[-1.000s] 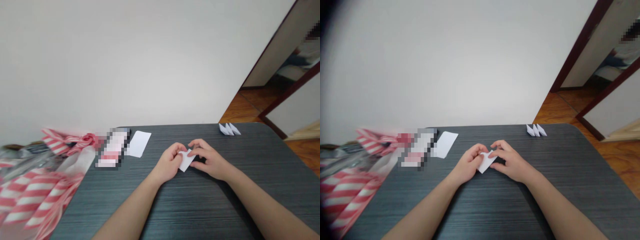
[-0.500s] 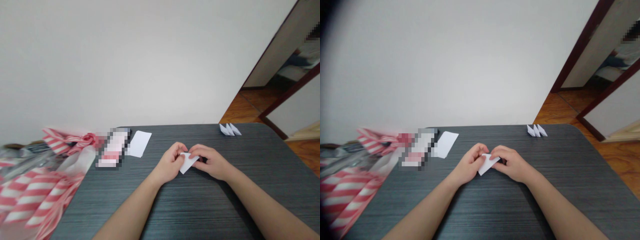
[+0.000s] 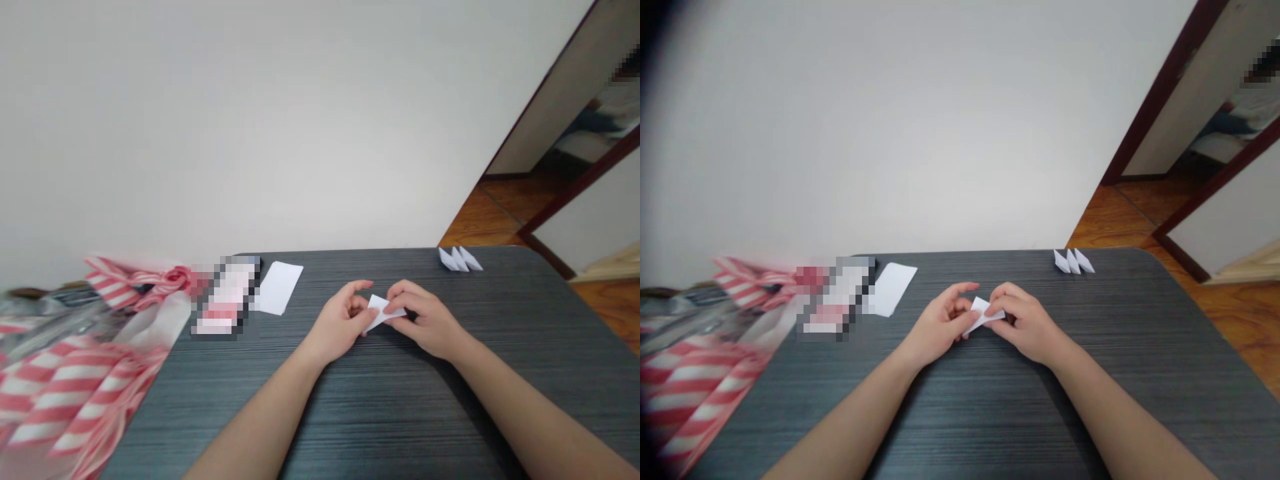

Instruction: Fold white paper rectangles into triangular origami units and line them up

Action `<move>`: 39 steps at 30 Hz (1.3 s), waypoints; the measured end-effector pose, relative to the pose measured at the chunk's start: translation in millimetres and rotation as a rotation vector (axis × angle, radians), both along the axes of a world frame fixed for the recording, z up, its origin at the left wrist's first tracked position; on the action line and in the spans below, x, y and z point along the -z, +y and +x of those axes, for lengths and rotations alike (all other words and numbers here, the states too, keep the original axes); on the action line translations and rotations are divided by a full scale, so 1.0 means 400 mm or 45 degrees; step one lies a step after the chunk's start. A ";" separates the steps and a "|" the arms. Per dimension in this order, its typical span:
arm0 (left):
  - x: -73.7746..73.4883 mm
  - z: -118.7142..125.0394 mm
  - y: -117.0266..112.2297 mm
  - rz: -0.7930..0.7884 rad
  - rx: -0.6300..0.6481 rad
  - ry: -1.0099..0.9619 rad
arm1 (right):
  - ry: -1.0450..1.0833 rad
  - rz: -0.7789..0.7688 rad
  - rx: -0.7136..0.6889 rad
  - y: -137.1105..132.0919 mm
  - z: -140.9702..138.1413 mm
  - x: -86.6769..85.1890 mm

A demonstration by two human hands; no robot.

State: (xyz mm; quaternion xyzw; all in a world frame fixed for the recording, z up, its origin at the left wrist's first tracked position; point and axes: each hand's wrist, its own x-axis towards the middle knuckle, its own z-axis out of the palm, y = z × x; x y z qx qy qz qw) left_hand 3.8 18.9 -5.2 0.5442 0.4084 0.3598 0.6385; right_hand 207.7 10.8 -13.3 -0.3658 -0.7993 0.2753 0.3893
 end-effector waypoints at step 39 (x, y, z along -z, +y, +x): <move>0.000 0.001 0.004 -0.015 0.006 0.054 | -0.030 -0.057 -0.186 0.000 0.002 -0.025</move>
